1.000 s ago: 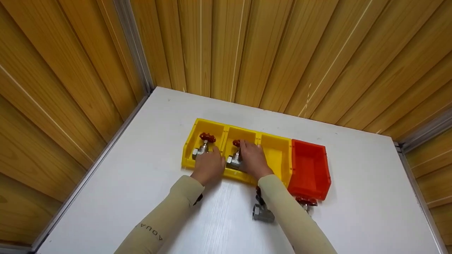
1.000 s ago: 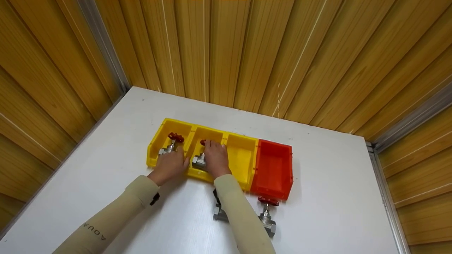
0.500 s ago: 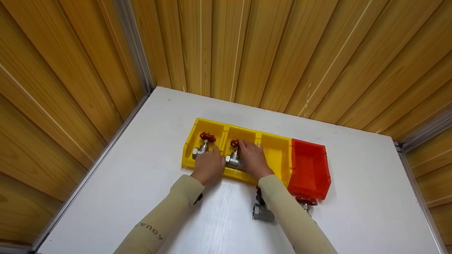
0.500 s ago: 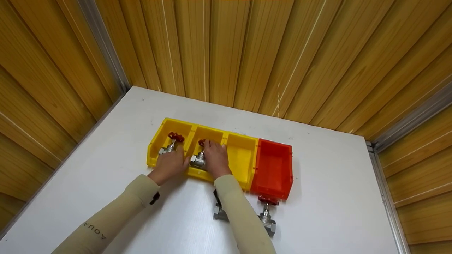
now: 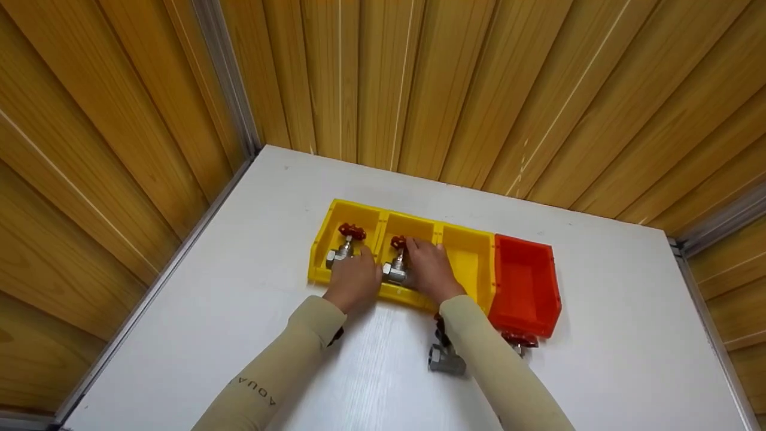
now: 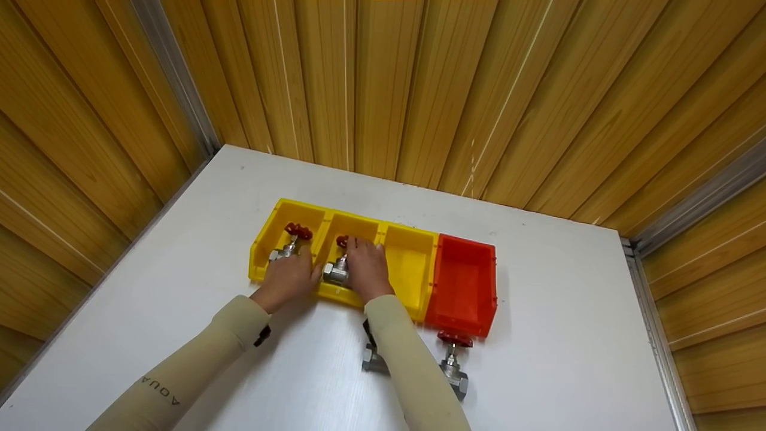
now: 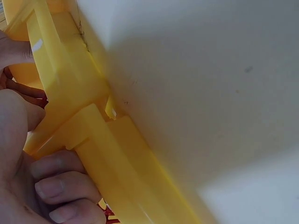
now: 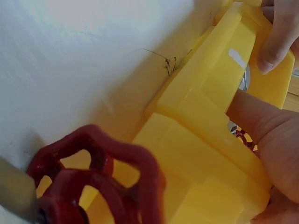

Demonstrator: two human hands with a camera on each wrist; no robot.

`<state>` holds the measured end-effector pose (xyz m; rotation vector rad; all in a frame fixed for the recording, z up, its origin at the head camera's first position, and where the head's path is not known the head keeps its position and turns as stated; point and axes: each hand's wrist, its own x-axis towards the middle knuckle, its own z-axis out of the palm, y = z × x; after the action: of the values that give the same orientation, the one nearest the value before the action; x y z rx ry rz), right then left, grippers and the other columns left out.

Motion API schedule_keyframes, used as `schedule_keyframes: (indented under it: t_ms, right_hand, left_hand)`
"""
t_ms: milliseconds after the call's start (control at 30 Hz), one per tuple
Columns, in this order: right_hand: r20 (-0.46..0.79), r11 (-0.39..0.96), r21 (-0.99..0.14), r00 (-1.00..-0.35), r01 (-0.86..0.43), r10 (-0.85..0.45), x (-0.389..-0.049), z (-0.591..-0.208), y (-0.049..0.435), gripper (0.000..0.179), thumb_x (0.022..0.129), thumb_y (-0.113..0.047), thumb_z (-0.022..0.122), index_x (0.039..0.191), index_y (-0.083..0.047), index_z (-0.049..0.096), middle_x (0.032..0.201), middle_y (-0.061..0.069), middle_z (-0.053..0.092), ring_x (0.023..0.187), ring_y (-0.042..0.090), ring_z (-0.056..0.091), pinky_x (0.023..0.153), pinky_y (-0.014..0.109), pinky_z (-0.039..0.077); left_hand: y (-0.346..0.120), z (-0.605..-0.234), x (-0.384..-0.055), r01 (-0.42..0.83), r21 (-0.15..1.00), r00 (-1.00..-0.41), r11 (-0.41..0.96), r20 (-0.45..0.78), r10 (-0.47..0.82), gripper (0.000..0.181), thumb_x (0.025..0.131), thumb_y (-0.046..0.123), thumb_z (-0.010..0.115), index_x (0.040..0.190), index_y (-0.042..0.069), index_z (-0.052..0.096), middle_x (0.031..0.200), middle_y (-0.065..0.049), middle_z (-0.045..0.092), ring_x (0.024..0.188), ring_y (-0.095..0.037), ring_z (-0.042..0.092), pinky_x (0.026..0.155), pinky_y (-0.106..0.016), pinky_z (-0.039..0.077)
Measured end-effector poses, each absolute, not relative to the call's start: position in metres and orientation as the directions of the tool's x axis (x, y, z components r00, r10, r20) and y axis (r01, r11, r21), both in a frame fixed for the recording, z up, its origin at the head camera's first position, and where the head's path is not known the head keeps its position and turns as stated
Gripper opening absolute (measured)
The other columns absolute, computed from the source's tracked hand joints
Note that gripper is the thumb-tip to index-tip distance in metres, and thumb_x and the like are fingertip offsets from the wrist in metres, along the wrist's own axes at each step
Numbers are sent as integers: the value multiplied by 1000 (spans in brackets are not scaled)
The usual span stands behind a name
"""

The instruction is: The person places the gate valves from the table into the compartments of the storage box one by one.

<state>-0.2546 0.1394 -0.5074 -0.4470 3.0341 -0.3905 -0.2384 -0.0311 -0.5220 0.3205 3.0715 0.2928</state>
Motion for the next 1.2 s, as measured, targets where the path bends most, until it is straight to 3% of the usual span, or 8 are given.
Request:
schedule_keyframes:
  t_ms: [133,333,700,967,1200]
  right_hand:
    - [-45,924,-289,-960,-252,-276,-255,-503,141,88,75,-30,83,148,-10,37,145,13,48,133,31,47,114,47,32]
    - [-87,877,-450,-970,-167,-229,-254,-498,143,90,74,-27,83,150,-15,35,152,7,40,139,28,41,112,45,34]
    - [-56,803,-584,-980,-121,-189,-244,-485,150,86,74,-34,82,148,-20,39,151,1,42,139,26,41,111,44,37]
    - [16,811,-565,-984,-154,-175,-230,-484,163,77,75,-44,79,143,-28,45,145,-2,48,135,25,45,108,46,40]
    - [51,839,-516,-984,-171,-169,-218,-484,177,77,77,-45,78,143,-24,45,147,3,45,136,28,42,107,47,41]
  left_hand:
    - [-31,-521,-238,201,196,-977,960,-27,210,60,100,43,44,133,-7,46,56,-1,47,48,-16,44,49,-33,39]
    - [-31,-521,-236,203,178,-977,963,-20,210,61,100,43,44,136,-7,44,53,1,40,44,-13,34,43,-29,26]
    - [-33,-522,-236,201,201,-978,959,-9,207,59,100,45,45,132,-4,46,55,1,42,47,-15,38,46,-30,30]
    - [-33,-517,-236,165,219,-979,962,-79,186,64,97,53,45,130,-1,49,60,-2,48,53,-16,45,50,-32,38]
    - [-31,-511,-236,158,248,-983,956,-50,175,74,97,54,46,144,-2,36,52,2,41,45,-13,35,43,-28,27]
